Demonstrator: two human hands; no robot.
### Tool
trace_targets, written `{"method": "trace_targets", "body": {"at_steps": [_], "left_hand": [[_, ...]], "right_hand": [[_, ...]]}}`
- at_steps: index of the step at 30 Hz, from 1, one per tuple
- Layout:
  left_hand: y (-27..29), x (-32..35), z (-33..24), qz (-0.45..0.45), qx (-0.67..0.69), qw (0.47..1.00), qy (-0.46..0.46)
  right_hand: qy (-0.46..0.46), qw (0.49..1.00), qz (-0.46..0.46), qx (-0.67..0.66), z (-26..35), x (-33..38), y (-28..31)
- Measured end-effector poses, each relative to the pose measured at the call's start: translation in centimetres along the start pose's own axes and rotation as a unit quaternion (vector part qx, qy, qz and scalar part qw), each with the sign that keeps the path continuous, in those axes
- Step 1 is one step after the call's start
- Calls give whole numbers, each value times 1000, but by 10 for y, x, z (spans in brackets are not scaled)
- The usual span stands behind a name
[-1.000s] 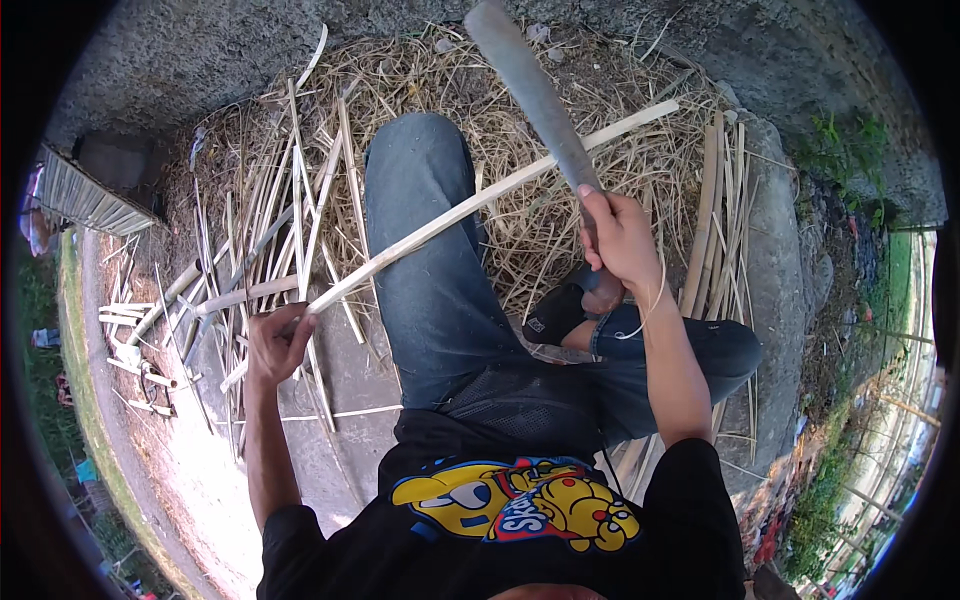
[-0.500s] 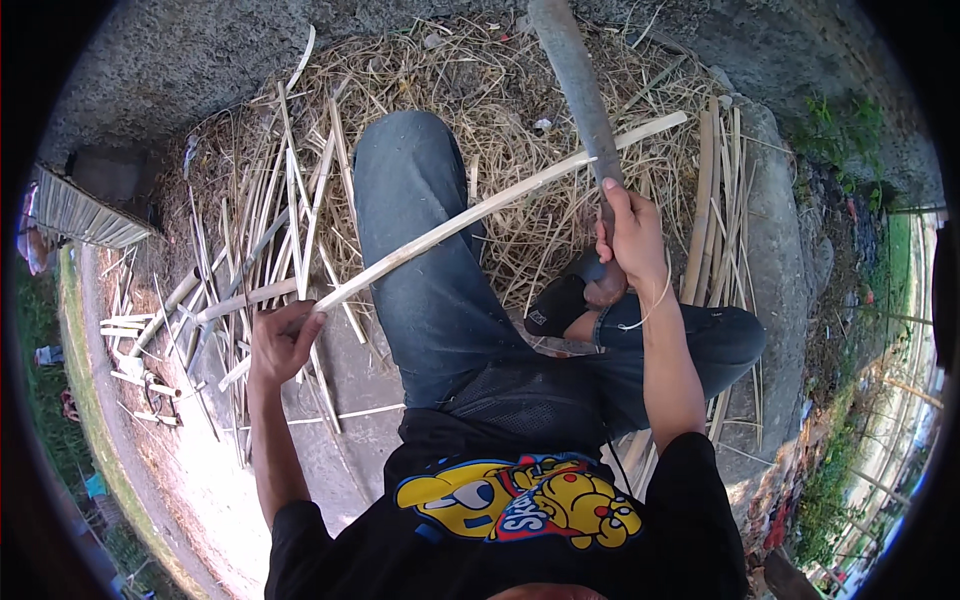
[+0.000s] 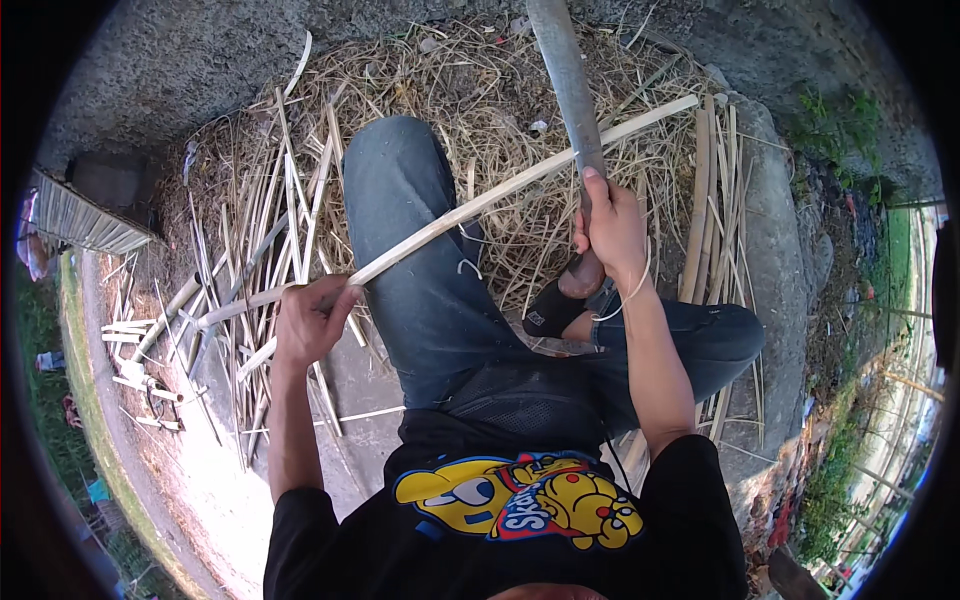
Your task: The person uses a large knife to shave and smooth long strips of bamboo while sitting in an outdoor area.
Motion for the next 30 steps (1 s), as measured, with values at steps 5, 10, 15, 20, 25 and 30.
{"method": "trace_targets", "body": {"at_steps": [5,10,15,20,25,30], "left_hand": [[5,4,1,0,-11,999,-48],[-6,-1,5,26,11,1000,9],[-14,-18,-19,18,-12,1000,5],[-6,-8,-13,-15,8,1000,-9],[-12,-23,-34,6,-21,1000,7],[-3,-9,-19,-35,2,999,-3]], "right_hand": [[-18,999,28,11,-18,14,5],[-9,999,-48,-23,-5,-5,37],[38,981,127,144,-27,40,-44],[16,1000,-9,-10,-1,-2,2],[46,981,123,141,-43,37,-62],[32,999,8,20,-3,9,-24]]}}
Point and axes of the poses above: each hand's wrist, its own x-axis away from the middle knuckle, its own y-axis out of the back of the hand, z = x × y, the point moved 6 cm from there along -x, towards the middle knuckle, and after that the axes turned 8 degrees about -y, right-handed, at the moved point
